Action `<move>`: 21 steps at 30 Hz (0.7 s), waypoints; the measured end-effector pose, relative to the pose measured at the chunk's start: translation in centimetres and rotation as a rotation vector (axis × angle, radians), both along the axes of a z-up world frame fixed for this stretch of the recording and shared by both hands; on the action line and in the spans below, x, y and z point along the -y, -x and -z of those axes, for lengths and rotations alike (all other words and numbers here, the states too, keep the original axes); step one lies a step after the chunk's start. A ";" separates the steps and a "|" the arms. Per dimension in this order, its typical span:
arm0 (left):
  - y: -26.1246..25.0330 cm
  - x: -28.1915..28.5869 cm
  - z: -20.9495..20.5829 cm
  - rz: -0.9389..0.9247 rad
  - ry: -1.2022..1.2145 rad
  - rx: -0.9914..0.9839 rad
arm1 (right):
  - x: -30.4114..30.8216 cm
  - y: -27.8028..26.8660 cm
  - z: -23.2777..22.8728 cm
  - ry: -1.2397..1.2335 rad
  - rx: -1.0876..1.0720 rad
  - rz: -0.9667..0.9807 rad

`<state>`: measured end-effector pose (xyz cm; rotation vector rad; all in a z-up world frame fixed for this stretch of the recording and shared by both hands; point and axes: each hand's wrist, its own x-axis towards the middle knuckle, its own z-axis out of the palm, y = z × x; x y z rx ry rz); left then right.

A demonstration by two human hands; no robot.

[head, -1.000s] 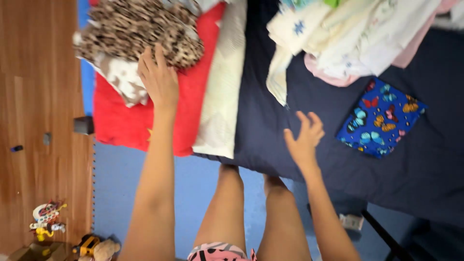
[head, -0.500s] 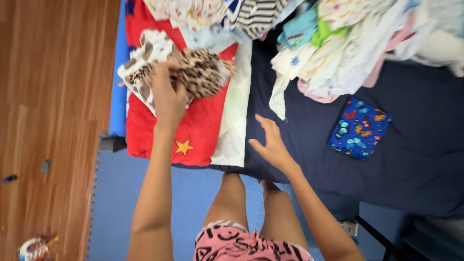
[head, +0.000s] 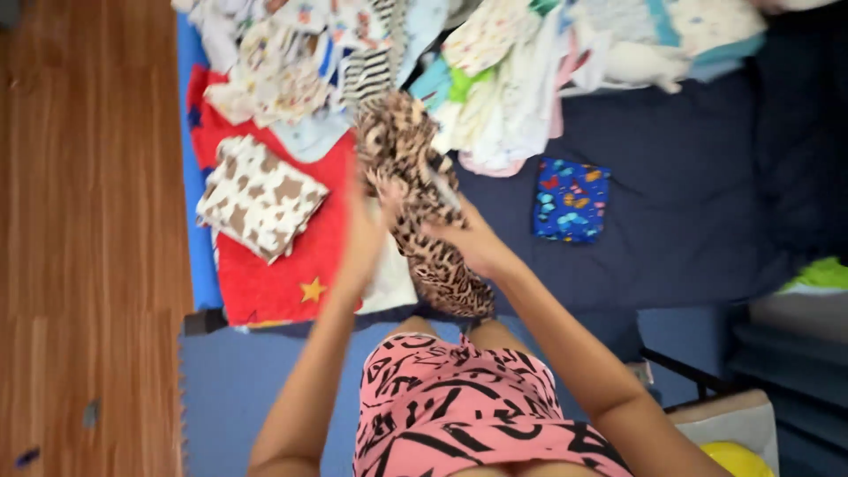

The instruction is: Folding children's clothes and organizing them into a dresser and on a bed.

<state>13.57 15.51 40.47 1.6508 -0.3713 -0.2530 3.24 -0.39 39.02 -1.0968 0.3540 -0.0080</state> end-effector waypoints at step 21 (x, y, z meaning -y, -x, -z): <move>-0.8 -1.8 -2.6 -0.080 0.374 0.007 | 17.4 2.8 6.6 0.743 -0.160 0.272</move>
